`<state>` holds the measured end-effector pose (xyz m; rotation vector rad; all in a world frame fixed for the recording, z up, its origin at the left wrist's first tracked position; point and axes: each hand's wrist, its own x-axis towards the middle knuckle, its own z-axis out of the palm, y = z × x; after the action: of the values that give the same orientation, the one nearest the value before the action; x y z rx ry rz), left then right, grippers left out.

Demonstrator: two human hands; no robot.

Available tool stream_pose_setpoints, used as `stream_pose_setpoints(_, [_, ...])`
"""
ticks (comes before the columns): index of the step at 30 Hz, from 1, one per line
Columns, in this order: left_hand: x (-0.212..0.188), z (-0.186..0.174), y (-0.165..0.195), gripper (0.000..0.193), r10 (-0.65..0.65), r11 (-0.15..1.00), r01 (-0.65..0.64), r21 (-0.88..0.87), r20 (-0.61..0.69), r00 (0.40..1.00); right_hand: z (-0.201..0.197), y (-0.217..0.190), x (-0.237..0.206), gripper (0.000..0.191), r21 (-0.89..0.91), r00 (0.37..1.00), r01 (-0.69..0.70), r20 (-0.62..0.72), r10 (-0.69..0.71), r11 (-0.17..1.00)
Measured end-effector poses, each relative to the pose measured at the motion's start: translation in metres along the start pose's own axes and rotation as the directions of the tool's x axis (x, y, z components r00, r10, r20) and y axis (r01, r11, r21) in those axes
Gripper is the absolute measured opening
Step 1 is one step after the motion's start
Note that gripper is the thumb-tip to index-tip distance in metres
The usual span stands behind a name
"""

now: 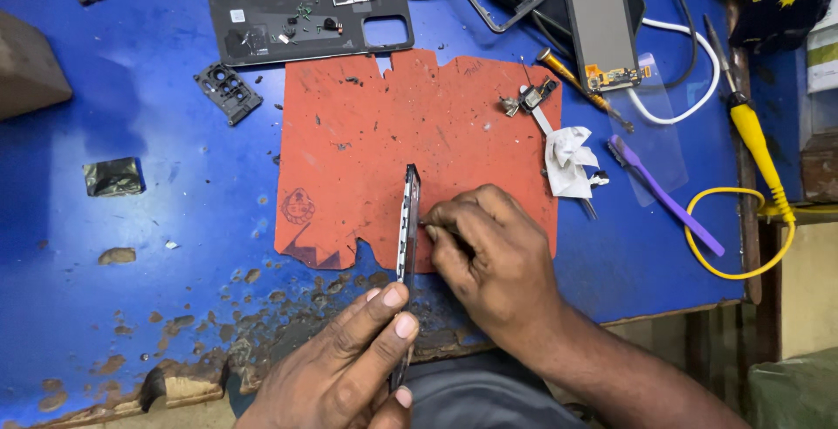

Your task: The person works at a repair bench on a disassembled smartphone. They peel a protective film from a replacement screen assembly, clean the flex connector and frame edges with a brush and tissue, then align and press the new screen into the phone frame and continue cleaning the assembled phone.

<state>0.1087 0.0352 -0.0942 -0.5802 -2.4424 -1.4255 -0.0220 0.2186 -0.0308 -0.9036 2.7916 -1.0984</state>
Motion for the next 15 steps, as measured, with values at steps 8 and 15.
stream_pose_setpoints(8, [0.004, 0.0, 0.004, 0.07, -0.019, 1.0, 0.018, -0.015, -0.053, 0.998, 0.001, -0.006, -0.008, 0.014, -0.024, 1.0, 0.004, -0.023, -0.005, 1.0])
stream_pose_setpoints(15, [0.008, -0.002, 0.007, 0.076, -0.032, 0.999, 0.03, -0.041, -0.052, 0.998, 0.001, -0.009, -0.013, 0.017, -0.021, 1.0, 0.013, 0.0, -0.013, 1.0])
